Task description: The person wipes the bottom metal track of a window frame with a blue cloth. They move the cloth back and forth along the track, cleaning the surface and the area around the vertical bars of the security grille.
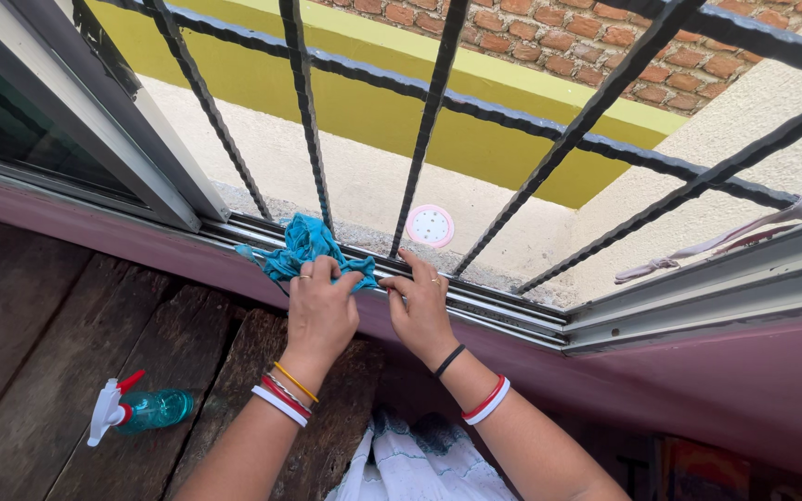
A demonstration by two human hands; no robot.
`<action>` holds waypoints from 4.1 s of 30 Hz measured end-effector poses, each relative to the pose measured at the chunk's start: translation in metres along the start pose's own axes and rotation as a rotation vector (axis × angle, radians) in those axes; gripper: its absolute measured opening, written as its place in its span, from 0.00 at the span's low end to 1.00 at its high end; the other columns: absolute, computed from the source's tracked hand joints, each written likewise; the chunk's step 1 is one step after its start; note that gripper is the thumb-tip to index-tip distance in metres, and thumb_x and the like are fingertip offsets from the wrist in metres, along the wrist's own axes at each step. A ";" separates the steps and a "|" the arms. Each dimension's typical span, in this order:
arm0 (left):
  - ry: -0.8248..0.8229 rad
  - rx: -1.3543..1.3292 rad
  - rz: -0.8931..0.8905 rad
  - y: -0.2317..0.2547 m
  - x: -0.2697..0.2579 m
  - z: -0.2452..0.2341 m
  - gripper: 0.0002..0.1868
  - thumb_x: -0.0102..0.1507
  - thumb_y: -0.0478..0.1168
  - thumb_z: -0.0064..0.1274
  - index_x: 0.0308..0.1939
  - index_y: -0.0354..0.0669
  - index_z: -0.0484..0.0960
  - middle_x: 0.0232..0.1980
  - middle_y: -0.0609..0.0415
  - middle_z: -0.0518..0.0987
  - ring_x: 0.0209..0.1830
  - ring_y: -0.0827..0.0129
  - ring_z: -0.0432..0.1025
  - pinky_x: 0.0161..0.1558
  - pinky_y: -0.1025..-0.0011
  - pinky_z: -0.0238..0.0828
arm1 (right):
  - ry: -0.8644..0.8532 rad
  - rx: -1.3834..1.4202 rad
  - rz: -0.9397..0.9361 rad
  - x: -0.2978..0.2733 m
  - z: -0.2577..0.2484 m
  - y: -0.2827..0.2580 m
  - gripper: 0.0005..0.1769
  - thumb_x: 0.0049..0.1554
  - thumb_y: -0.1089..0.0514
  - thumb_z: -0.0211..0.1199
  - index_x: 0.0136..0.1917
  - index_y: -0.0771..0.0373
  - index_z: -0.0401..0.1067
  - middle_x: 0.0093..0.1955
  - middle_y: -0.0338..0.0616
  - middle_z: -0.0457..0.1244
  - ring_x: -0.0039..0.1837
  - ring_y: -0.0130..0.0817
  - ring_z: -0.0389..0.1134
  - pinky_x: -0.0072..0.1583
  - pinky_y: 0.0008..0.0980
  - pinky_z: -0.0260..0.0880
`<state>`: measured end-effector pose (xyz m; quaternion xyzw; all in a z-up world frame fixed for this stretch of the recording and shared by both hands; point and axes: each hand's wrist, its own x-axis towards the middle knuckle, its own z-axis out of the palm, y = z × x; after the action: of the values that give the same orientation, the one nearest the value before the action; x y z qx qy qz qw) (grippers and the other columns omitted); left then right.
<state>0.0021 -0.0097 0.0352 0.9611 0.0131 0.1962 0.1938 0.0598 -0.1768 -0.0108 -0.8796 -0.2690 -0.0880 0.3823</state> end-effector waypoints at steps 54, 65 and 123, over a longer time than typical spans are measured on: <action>-0.051 -1.112 -0.650 -0.041 0.052 0.060 0.13 0.65 0.36 0.52 0.49 0.30 0.85 0.54 0.50 0.70 0.46 0.66 0.68 0.44 0.69 0.66 | 0.115 0.086 0.217 0.037 0.027 -0.001 0.21 0.59 0.56 0.59 0.65 0.48 0.78 0.74 0.49 0.56 0.67 0.47 0.56 0.71 0.47 0.49; 0.014 -1.056 -0.612 -0.044 0.049 0.066 0.13 0.65 0.38 0.52 0.48 0.33 0.86 0.55 0.51 0.71 0.55 0.68 0.70 0.55 0.72 0.67 | 0.084 -0.116 0.009 0.035 0.033 -0.001 0.27 0.68 0.48 0.48 0.72 0.63 0.72 0.80 0.70 0.45 0.79 0.59 0.44 0.75 0.57 0.35; 0.233 -0.058 0.035 -0.096 0.000 0.006 0.09 0.63 0.36 0.54 0.45 0.46 0.84 0.49 0.49 0.76 0.54 0.54 0.68 0.58 0.55 0.65 | 0.061 0.140 -0.105 0.026 -0.024 -0.005 0.14 0.62 0.58 0.53 0.40 0.64 0.76 0.42 0.46 0.64 0.52 0.44 0.60 0.57 0.40 0.60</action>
<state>0.0090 0.0767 -0.0060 0.9258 0.0129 0.3104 0.2152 0.0806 -0.1806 0.0187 -0.8324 -0.3084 -0.1155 0.4458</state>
